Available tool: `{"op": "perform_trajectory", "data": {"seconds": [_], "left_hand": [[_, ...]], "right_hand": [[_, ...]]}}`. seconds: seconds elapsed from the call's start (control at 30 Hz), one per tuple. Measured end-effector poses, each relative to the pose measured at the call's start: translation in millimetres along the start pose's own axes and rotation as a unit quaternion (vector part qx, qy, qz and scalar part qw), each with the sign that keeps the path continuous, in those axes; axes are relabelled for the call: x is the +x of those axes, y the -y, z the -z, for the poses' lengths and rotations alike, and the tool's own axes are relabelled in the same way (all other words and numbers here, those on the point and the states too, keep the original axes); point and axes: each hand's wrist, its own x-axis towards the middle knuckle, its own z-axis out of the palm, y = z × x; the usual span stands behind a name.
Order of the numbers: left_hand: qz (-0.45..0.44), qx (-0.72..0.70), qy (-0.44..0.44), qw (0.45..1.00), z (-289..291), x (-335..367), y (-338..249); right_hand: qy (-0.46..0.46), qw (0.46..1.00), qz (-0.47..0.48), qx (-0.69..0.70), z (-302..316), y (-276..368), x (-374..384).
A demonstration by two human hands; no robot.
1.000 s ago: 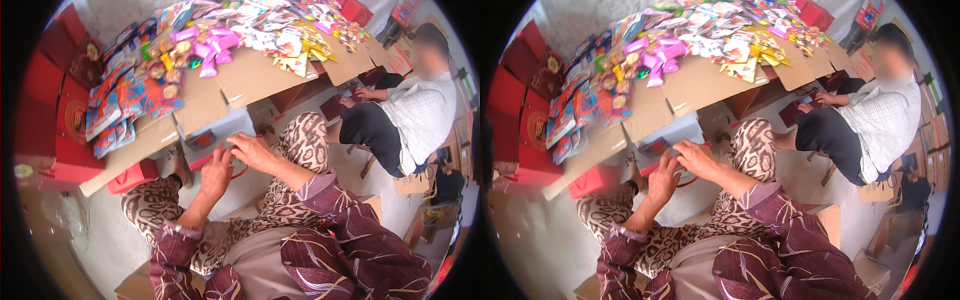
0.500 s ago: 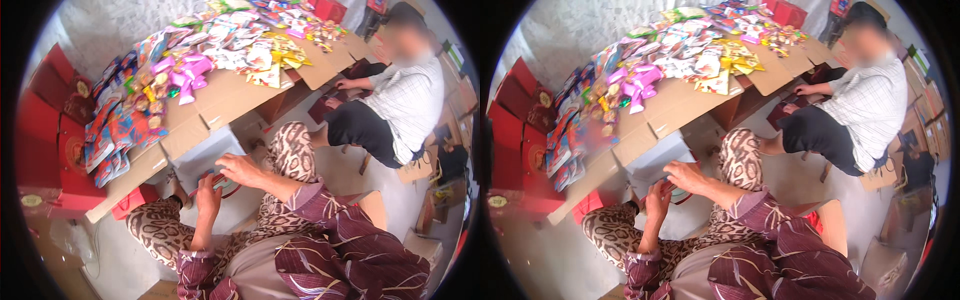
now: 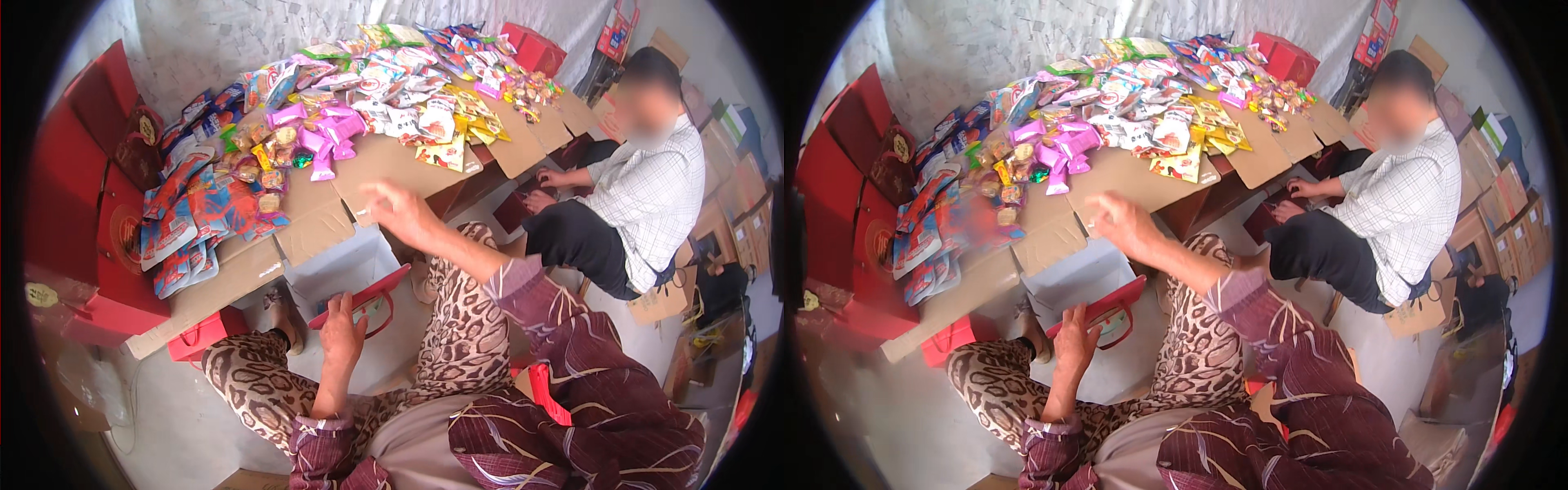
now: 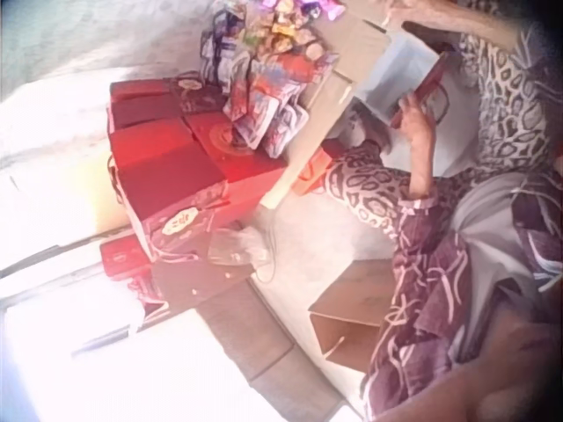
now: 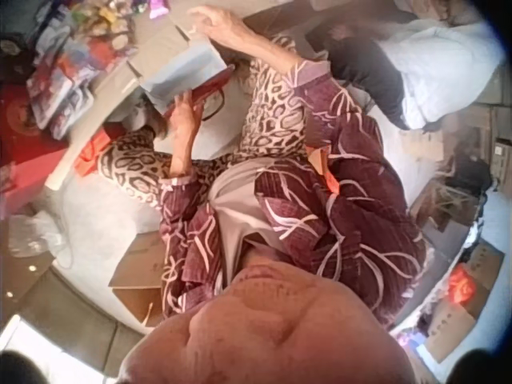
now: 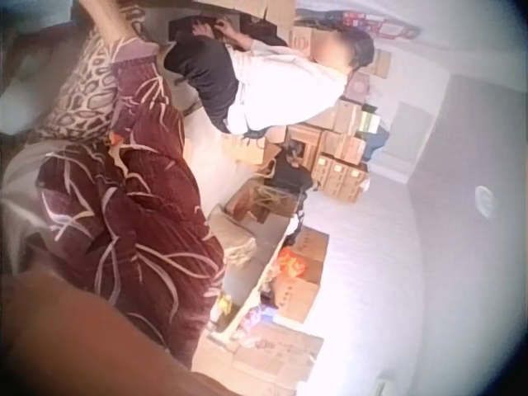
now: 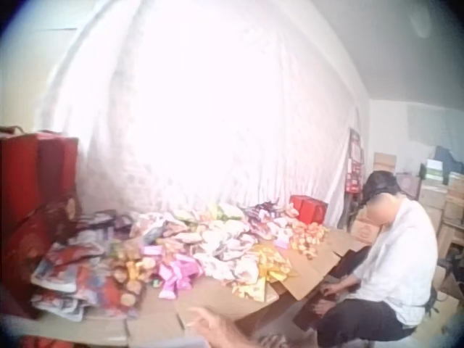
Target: Packing various snacks and treats into small red gift boxes for retail or distribution.
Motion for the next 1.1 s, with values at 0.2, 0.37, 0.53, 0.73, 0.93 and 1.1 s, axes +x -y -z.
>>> {"op": "perform_trajectory", "data": {"seconds": [0.2,0.37,0.53,0.73,0.93,1.1], "left_hand": [[-0.03,0.003,-0.01,0.999,1,-5,0],[-0.043,-0.001,-0.012,0.999,3,-9,0],[-0.018,-0.008,0.029,0.999,-4,-11,10],[-0.023,-0.012,0.022,0.999,-3,-6,7],[-0.028,0.0,0.01,1.0,-8,-2,9],[-0.028,-0.007,0.006,1.0,-9,1,3]], "right_hand": [[-0.108,0.991,-0.069,0.028,-22,-51,112],[-0.142,0.973,-0.159,-0.091,-60,-50,148],[-0.2,0.956,-0.145,-0.16,-83,-30,165],[-0.185,0.942,-0.201,-0.196,-81,-26,177],[-0.239,0.96,-0.106,-0.1,-69,-68,179],[-0.296,0.955,-0.015,-0.011,-51,-92,177]]}}
